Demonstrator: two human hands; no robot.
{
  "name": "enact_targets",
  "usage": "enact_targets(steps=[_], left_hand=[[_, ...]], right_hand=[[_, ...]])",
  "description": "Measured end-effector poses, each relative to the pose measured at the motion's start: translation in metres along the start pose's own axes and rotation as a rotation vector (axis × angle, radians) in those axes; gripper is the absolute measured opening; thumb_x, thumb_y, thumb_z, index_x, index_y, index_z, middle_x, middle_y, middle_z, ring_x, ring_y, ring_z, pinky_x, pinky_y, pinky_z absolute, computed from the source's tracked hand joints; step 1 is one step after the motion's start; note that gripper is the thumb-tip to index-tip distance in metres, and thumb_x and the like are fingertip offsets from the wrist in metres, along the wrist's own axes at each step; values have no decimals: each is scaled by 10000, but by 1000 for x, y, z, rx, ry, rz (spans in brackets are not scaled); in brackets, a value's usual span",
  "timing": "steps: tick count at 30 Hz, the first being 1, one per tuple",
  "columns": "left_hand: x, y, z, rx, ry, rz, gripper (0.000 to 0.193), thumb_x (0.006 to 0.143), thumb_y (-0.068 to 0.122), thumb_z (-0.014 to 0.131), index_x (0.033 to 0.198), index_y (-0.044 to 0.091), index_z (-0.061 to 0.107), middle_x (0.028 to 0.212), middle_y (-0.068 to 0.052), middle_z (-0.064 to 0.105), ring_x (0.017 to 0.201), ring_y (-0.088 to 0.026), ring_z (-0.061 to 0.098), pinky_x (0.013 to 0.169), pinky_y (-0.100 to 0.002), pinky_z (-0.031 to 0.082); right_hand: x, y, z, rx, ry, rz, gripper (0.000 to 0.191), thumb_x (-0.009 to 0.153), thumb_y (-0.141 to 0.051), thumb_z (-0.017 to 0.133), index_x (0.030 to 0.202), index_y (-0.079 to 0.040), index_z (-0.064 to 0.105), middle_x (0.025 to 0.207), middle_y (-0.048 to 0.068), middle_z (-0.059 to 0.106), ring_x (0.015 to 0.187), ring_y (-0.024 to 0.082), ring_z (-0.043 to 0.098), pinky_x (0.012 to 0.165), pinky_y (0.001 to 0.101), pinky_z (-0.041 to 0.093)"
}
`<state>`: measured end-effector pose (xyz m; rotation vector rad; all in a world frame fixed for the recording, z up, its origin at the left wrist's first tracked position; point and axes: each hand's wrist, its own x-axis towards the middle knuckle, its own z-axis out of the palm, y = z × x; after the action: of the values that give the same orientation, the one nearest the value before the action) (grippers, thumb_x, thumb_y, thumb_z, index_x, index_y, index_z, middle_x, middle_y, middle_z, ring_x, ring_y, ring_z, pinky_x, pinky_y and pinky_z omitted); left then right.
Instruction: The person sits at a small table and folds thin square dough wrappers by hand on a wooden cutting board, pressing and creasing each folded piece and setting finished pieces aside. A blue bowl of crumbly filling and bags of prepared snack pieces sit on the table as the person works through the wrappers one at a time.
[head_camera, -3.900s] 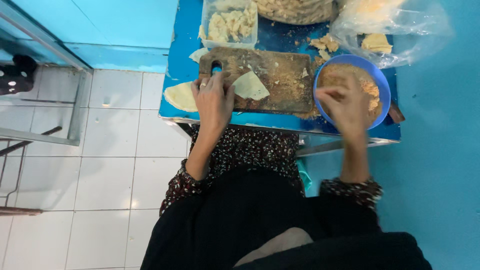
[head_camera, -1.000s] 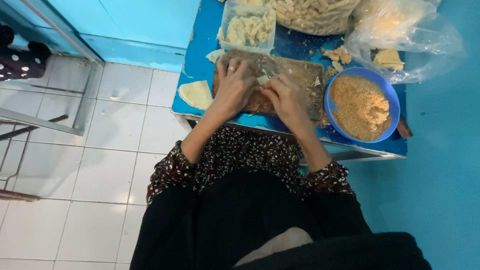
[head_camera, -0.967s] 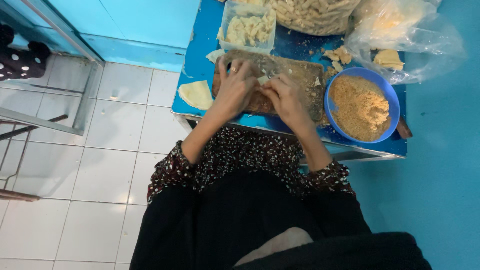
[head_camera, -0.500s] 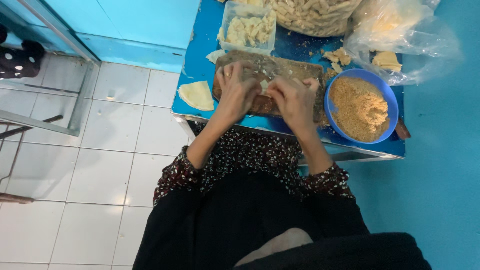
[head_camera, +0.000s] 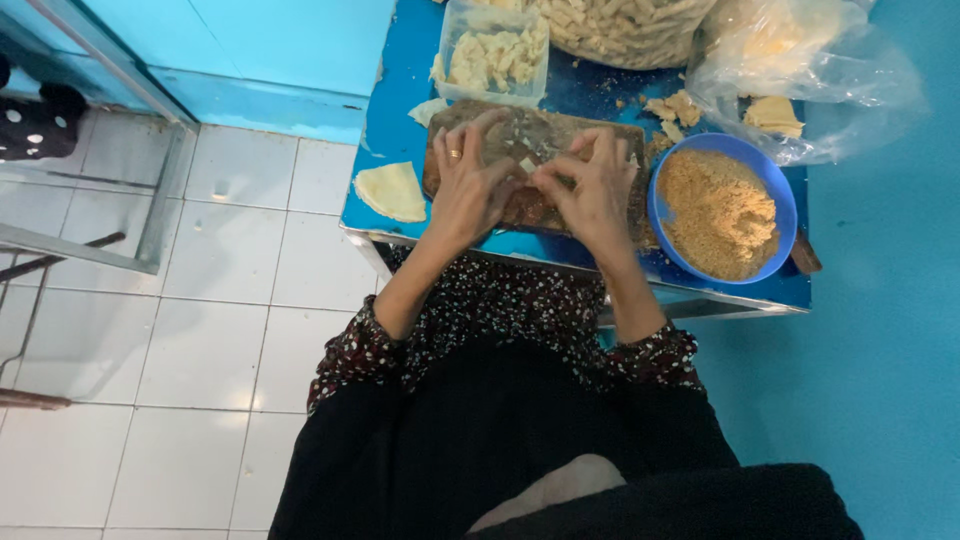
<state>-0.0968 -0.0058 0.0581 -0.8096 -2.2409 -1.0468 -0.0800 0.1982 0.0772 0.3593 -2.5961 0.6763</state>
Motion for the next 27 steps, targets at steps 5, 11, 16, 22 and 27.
enact_targets(steps=[5, 11, 16, 22, 27], left_hand=[[-1, 1, 0, 98, -42, -60, 114, 846, 146, 735, 959, 134, 752, 1392, -129, 495, 1333, -399, 400, 1153, -653, 212], [-4, -4, -2, 7, -24, -82, 286, 983, 124, 665, 1268, 134, 642, 1490, -179, 420, 1343, -411, 395, 1167, -585, 264], [-6, -1, -6, -37, 63, -125, 447, 986, 77, 619, 1422, 137, 547, 1570, -225, 340, 1377, -441, 364, 1184, -511, 295], [-7, 8, -6, 67, 72, -112, 454, 984, 22, 588, 1429, 101, 550, 1554, -224, 347, 1400, -442, 362, 1202, -538, 264], [-7, 12, -5, 52, 66, -142, 478, 918, -45, 555, 1378, 86, 562, 1551, -232, 354, 1405, -462, 345, 1208, -530, 267]], right_hand=[[-7, -10, 1, 170, 72, 42, 243, 806, -375, 857, 967, -204, 797, 1208, 78, 480, 1142, 278, 483, 980, 472, 393], [-5, -27, -2, -151, 94, -112, 142, 923, -317, 805, 971, -185, 782, 1236, 92, 501, 1217, 301, 449, 990, 507, 315], [18, -25, 7, -353, 87, -197, 109, 956, -256, 715, 969, -150, 730, 1185, 115, 475, 1146, 314, 440, 907, 496, 294], [31, -17, 3, -352, 55, -158, 164, 986, -288, 733, 1017, -127, 726, 1148, 97, 489, 1118, 295, 457, 880, 477, 289], [17, -14, -12, -61, 10, -223, 180, 902, -306, 807, 1005, -161, 780, 1176, 42, 551, 1090, 247, 503, 924, 473, 309]])
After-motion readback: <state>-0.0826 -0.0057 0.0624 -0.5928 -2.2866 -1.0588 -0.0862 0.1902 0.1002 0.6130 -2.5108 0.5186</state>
